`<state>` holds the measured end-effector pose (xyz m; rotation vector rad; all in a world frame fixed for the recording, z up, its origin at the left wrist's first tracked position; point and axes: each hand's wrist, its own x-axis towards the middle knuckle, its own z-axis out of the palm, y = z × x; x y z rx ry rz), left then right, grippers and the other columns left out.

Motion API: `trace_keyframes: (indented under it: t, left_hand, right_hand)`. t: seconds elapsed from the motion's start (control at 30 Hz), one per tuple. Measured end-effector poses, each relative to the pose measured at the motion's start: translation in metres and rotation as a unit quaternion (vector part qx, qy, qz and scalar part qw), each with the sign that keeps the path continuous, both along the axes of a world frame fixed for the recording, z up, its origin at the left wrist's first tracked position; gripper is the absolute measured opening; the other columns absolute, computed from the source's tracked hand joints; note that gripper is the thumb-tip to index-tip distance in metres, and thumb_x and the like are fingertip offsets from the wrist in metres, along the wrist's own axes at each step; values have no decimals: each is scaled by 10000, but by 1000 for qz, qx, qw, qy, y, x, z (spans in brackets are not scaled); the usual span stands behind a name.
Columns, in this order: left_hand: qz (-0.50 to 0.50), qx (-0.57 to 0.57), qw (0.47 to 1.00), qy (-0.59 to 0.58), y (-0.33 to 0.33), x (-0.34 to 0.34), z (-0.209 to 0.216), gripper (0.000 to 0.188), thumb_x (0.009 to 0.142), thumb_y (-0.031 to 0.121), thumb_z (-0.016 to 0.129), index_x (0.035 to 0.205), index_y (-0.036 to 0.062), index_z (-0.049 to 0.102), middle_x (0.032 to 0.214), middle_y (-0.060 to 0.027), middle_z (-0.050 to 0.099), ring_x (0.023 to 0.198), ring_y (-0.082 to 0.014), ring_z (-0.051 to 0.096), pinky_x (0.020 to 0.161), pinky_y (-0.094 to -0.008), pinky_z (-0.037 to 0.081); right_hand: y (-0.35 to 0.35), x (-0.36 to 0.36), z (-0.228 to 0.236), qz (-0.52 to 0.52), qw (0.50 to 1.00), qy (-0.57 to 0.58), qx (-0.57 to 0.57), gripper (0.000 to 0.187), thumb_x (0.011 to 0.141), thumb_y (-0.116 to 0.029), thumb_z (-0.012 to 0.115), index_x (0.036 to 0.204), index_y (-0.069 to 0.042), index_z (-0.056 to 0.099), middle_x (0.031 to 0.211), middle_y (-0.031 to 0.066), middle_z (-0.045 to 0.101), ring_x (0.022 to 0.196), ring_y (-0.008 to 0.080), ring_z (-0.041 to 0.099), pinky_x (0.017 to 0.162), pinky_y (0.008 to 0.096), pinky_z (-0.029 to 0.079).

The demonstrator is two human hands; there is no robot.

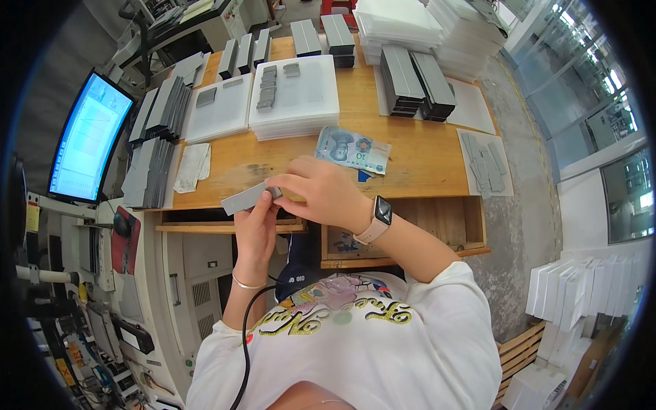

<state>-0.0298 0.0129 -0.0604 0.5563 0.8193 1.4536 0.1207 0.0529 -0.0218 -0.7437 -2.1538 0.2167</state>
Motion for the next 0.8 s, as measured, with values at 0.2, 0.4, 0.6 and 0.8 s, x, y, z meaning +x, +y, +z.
trace_keyframes:
  t: [0.2,0.4,0.6,0.8]
  left_hand:
    - [8,6,1000,11,0,2,1,327,816,-18,538,1128,3,440,1048,-81,535,911,-160,543,792,-297,462]
    - [92,21,976,194,7,3,-6,224,775,19,595,989,-21,541,905,-75,592,817,-154,574,720,-270,459]
    - [95,129,815,557,29,-8,10,104,699,71,630,696,-20,581,638,-138,570,612,-257,575,572,-312,441]
    - [47,90,706,701,49,-8,12,175,693,140,586,638,-20,544,653,-181,555,626,-366,530,574,-422,429]
  right_hand:
    - [2,1,-4,-13,1000,-12,12,324,649,-166,709,957,-101,630,677,48,498,613,203,502,552,291,432]
    - [3,-2,-11,-30,999,-15,-9,373,627,-162,712,981,-94,615,738,63,519,687,221,520,594,307,447]
    - [14,-20,-25,-36,998,40,-44,450,604,-95,686,1034,-53,559,857,107,550,824,275,521,703,356,452]
    - [19,-37,-40,-104,985,46,-129,386,619,-56,638,996,-35,557,834,131,568,801,307,530,702,373,440]
